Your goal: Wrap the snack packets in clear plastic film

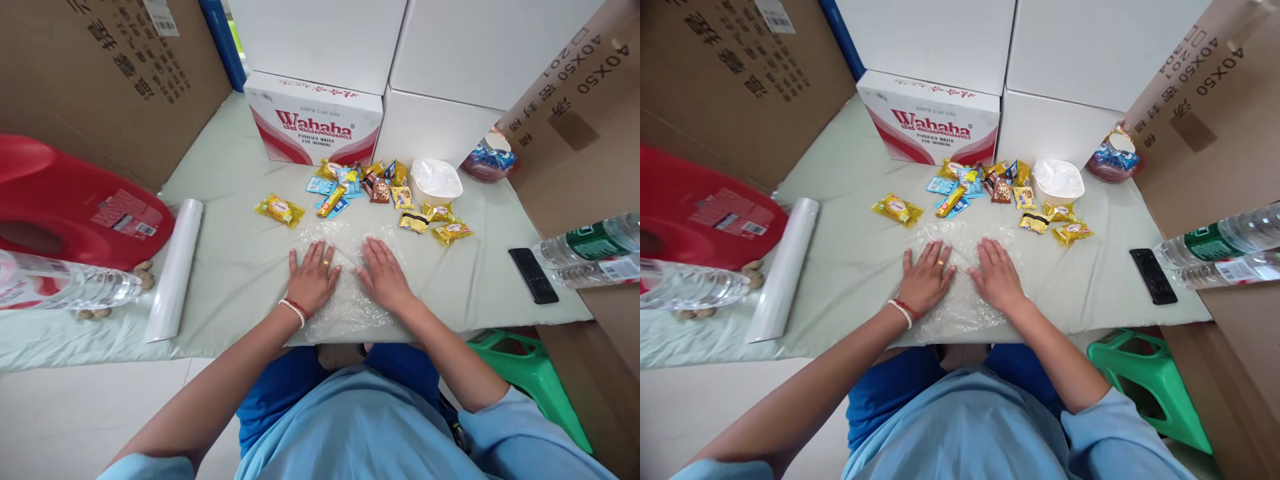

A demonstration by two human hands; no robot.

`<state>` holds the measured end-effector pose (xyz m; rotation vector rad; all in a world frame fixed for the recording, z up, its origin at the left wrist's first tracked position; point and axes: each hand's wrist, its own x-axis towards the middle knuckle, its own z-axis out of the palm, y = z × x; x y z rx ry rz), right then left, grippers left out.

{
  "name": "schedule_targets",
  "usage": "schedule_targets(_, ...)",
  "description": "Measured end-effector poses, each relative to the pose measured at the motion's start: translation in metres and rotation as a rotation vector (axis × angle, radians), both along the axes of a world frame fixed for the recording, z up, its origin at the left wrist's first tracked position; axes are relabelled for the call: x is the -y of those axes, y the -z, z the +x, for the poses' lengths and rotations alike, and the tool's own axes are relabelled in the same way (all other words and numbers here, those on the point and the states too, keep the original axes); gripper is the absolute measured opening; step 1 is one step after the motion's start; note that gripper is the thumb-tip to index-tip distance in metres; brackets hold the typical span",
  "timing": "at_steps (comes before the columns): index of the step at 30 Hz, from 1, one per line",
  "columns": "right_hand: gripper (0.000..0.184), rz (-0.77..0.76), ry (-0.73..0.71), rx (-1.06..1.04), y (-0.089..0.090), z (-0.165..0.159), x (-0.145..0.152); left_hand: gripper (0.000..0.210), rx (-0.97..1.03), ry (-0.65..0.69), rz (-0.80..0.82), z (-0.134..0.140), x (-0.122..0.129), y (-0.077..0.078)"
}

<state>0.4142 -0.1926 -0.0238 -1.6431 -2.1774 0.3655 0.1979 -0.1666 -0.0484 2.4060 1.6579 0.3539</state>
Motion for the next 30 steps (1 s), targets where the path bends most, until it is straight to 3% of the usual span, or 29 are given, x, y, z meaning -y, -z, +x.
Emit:
schedule_targets(5,0.062,-0.118,0.166,0.237,0.031,0.056,-0.033,0.062,-0.014,0.017,0.028,-0.019,-0.013,0.003)
schedule_targets(8,0.061,-0.106,0.22,0.259,0.031,0.068,-0.038,0.064,-0.023,-0.033,-0.011,-0.029,-0.018,0.002)
schedule_targets(11,0.061,-0.038,0.267,0.207,0.021,0.057,-0.029,0.066,-0.012,-0.089,-0.021,-0.027,-0.017,-0.005)
schedule_targets(13,0.056,0.062,0.19,0.13,0.012,0.041,-0.016,0.065,0.017,-0.115,0.052,-0.021,-0.015,-0.014)
schedule_targets(17,0.044,0.169,-0.046,-0.02,-0.007,0.025,-0.004,0.058,0.048,0.001,0.134,-0.022,-0.016,-0.023)
schedule_targets(22,0.049,0.087,0.217,0.193,-0.025,0.087,-0.061,0.059,-0.02,0.005,-0.049,-0.048,-0.025,-0.005)
schedule_targets(26,0.065,-0.181,0.159,0.4,-0.031,0.137,-0.114,0.061,-0.029,0.014,-0.046,-0.056,-0.027,0.003)
schedule_targets(30,0.059,-0.22,0.173,0.433,-0.033,0.151,-0.132,0.061,-0.026,0.018,-0.039,-0.054,-0.026,0.002)
